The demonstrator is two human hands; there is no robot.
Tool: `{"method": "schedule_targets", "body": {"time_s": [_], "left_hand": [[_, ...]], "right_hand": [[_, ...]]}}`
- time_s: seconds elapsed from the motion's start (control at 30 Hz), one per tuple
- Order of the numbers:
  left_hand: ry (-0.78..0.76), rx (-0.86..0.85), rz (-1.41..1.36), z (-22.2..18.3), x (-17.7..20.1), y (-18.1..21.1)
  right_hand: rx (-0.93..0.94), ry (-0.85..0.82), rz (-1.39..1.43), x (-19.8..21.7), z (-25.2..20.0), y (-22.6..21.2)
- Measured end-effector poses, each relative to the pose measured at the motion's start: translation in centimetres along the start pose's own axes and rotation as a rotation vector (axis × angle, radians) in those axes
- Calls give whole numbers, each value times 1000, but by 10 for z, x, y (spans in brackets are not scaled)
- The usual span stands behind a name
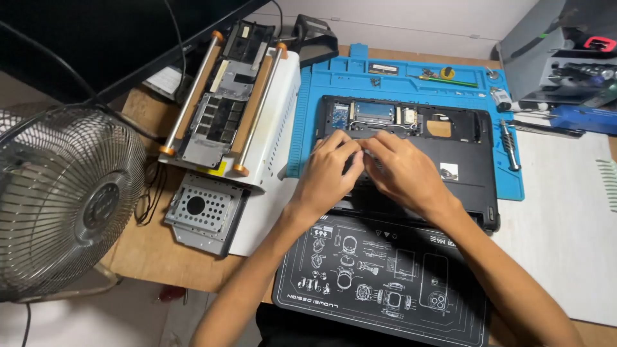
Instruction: Reinstalling a hard drive into a laptop by connecting internal cables and securing the drive caddy with screws.
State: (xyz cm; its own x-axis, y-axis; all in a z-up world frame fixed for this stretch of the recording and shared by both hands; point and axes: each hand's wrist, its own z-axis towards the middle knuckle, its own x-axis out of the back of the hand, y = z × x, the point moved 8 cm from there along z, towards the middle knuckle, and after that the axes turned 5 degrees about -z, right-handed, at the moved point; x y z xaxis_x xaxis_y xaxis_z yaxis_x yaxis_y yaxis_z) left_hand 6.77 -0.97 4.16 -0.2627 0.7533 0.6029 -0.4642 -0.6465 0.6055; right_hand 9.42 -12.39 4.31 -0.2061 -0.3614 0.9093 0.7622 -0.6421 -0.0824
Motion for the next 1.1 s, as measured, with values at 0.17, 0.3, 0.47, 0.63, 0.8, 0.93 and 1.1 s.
{"method": "schedule_targets", "body": {"time_s": [0.17, 0.3, 0.47, 0.63, 0.8, 0.93, 1.1], "left_hand": [[80, 145, -78, -51, 59, 0], [192, 247, -57, -95, 101, -2], [318, 385, 104, -146, 156, -18], [481, 524, 343, -176, 192, -42], [382, 742, 548, -180, 197, -56], [333, 784, 586, -184, 193, -68], [325, 804, 723, -193, 187, -83]], "right_hand": [[39, -25, 179, -13, 8, -61], [80, -135, 253, -40, 4, -108], [186, -143, 377, -36, 22, -171], [270, -118, 411, -57, 35, -217], [194, -76, 322, -93, 41, -238], [162, -49, 283, -111, 42, -239], [186, -22, 296, -116, 44, -243]]}}
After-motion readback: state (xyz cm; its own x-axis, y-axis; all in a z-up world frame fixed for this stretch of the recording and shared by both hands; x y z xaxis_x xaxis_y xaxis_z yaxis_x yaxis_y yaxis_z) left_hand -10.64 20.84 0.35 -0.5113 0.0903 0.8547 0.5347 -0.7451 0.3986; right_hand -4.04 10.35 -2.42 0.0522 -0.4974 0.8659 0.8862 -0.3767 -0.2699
